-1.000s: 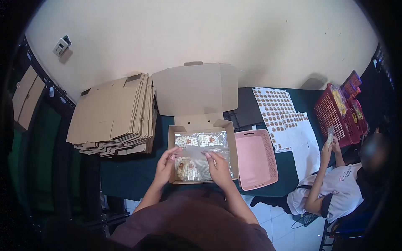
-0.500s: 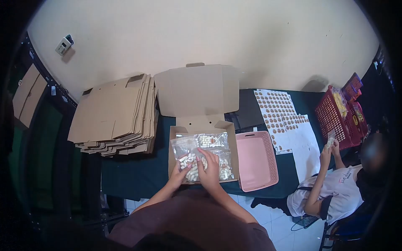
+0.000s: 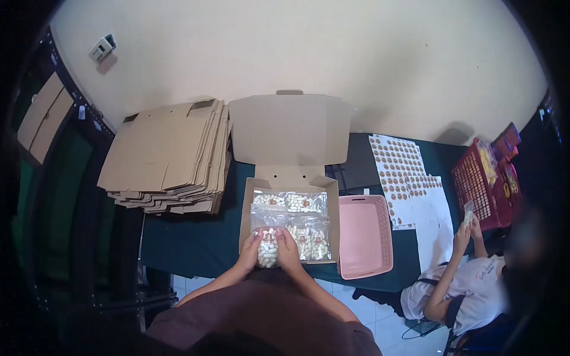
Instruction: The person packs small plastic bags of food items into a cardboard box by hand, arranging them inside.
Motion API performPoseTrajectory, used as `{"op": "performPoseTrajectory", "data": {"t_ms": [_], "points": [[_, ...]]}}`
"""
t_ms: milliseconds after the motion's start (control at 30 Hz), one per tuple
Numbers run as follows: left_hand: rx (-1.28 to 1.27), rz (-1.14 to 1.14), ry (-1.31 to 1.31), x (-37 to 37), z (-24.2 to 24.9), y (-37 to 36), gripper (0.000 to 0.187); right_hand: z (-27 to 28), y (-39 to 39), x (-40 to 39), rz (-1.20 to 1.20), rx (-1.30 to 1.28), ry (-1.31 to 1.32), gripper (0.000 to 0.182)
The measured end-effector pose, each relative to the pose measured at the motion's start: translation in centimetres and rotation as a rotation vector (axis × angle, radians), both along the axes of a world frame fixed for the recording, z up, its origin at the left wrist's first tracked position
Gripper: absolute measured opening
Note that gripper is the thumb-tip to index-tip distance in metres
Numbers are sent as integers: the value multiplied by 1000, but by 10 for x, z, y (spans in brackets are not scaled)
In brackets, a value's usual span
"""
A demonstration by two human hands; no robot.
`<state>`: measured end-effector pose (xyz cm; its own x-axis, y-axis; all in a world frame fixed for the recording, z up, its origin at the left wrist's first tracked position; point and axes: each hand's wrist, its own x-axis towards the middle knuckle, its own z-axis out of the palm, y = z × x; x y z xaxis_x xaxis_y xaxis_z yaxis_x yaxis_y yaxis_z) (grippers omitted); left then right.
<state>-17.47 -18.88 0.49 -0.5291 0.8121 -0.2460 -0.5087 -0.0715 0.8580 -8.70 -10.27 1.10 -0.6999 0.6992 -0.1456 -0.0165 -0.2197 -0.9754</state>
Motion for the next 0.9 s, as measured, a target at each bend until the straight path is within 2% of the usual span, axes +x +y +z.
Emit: {"op": "performPoseTrajectory", "data": {"t_ms": [100,167,200,233,300,333,367,433,467,500,567,600,633,667,700,733,767,800,833,900], "points": [[11,-91,136,-7,-13,-1,36,-28,10,4,-36,-94,-37,28],[-83,3,557,-8,-12,-4,34,-51,20,12,-168,79,-143,29],[-167,-35,532,-13,-10,-8,34,-48,24,15,-209,119,-183,29],[-178,-26,516,-18,-20,-13,34,-60,32,19,-214,59,-224,29],[-335,-70,764,-32,-63,-13,42,-81,44,22,-255,59,-271,31],[-296,-72,444,-36,-92,-11,37,-85,44,22,-247,56,-278,31],[-299,-68,438,-34,-96,-11,37,-89,44,23,-236,55,-307,31],[-437,11,258,-34,-100,-9,35,-106,47,22,-225,56,-334,32],[-364,26,4,-34,-126,-8,42,-121,46,20,-223,97,-332,34],[-369,26,-1,-35,-132,-7,42,-121,43,18,-221,135,-332,36],[-578,-204,212,-33,-144,-6,54,-118,42,20,-143,97,-387,39],[-625,-187,211,-29,-144,-5,63,-106,40,16,-38,-18,-440,41],[-627,-185,210,-28,-144,-4,63,-100,39,14,66,-133,-490,46],[-670,-194,264,-27,-144,-3,64,-127,40,18,71,-144,-441,65],[-712,-203,318,-25,-137,-2,66,-117,38,18,74,-144,-444,65],[-763,-189,407,-21,-132,1,65,-96,33,16,78,23,-415,65],[-764,-188,406,-20,-131,1,65,-84,30,15,81,190,-382,65],[-741,-180,365,-19,-130,1,67,-86,34,12,132,213,-418,71],[-719,-172,324,-18,-130,2,69,-87,36,13,132,212,-418,71],[-728,-173,322,-15,-125,2,73,-80,38,13,155,0,-559,75]]}}
